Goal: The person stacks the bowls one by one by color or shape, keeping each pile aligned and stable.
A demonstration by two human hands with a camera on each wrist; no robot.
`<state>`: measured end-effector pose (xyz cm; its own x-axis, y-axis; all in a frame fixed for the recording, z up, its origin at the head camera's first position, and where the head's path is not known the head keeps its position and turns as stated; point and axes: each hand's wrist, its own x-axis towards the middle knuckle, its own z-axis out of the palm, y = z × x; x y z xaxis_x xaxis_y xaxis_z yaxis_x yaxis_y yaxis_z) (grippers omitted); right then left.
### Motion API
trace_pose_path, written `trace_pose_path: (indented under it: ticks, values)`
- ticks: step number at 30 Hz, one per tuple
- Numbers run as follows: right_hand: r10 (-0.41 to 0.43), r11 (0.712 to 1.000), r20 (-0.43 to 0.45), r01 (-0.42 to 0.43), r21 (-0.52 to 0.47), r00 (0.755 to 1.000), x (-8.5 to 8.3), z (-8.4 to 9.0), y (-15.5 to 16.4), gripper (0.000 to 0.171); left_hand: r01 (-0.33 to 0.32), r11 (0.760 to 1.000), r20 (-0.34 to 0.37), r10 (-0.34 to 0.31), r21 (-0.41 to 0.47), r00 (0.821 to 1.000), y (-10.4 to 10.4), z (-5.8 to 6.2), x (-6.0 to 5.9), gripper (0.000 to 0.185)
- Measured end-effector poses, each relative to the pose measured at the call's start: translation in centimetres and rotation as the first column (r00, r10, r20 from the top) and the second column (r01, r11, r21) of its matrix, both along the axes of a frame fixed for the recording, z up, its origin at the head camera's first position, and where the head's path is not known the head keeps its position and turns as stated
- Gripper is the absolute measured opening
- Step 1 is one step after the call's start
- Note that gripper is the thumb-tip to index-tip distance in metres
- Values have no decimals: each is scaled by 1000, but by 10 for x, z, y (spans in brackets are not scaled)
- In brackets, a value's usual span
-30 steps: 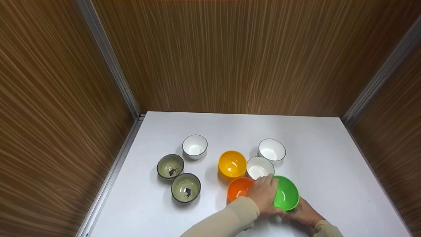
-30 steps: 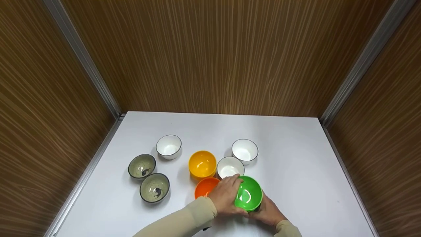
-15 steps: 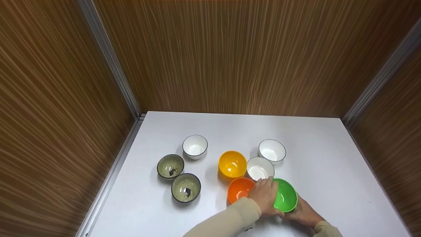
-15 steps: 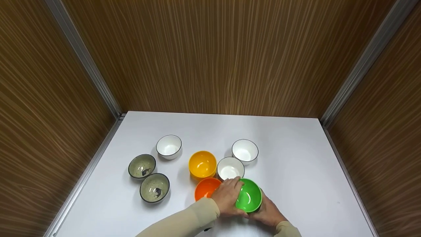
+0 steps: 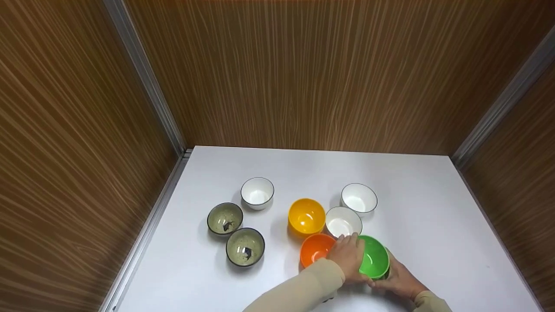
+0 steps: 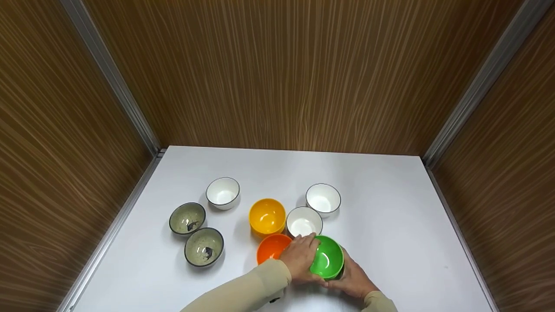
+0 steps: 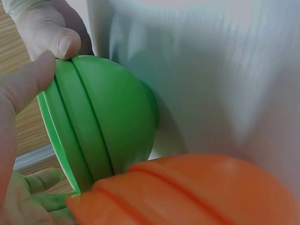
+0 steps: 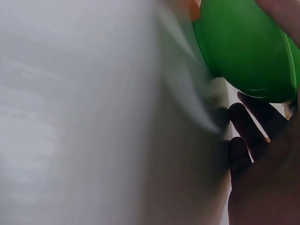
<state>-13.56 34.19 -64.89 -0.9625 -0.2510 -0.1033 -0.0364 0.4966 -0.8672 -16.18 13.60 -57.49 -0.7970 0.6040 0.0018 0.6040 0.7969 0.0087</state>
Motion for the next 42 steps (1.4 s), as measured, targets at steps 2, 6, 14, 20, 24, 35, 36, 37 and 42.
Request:
trace_pose_path:
  ticks: [2,6,14,20,24,35,36,37,42]
  values:
    - [3,1000,-5,-3,7,1000,0,0,0,112,1,1000,3,-1,-13,1000,0,1,0,104]
    - [5,1000,4,-5,16,1000,0,1,0,115,2,1000,25,-1,-28,1000,0,2,1,111]
    - [9,1000,28,-10,23,1000,1,2,0,115,4,999,75,-1,-36,997,-1,2,2,115]
    - [48,998,-65,-45,48,997,-1,2,2,127,3,999,84,0,-33,996,-1,3,4,112]
    - [49,996,-97,-41,77,994,-1,5,2,127,5,999,87,-1,-35,996,-1,3,4,112]
    - [11,995,-47,-6,103,999,-2,8,-1,121,11,1000,100,-8,-29,995,-2,4,3,112]
    - [12,995,-38,-8,101,999,-2,8,-1,121,9,1000,102,-6,-29,995,-2,4,3,113]
    - [12,995,-32,-9,98,999,-3,7,-1,121,6,1000,104,-3,-29,995,-2,4,3,112]
    - [24,997,-27,-22,71,999,-3,7,0,121,2,1000,114,-1,-7,993,-6,5,5,111]
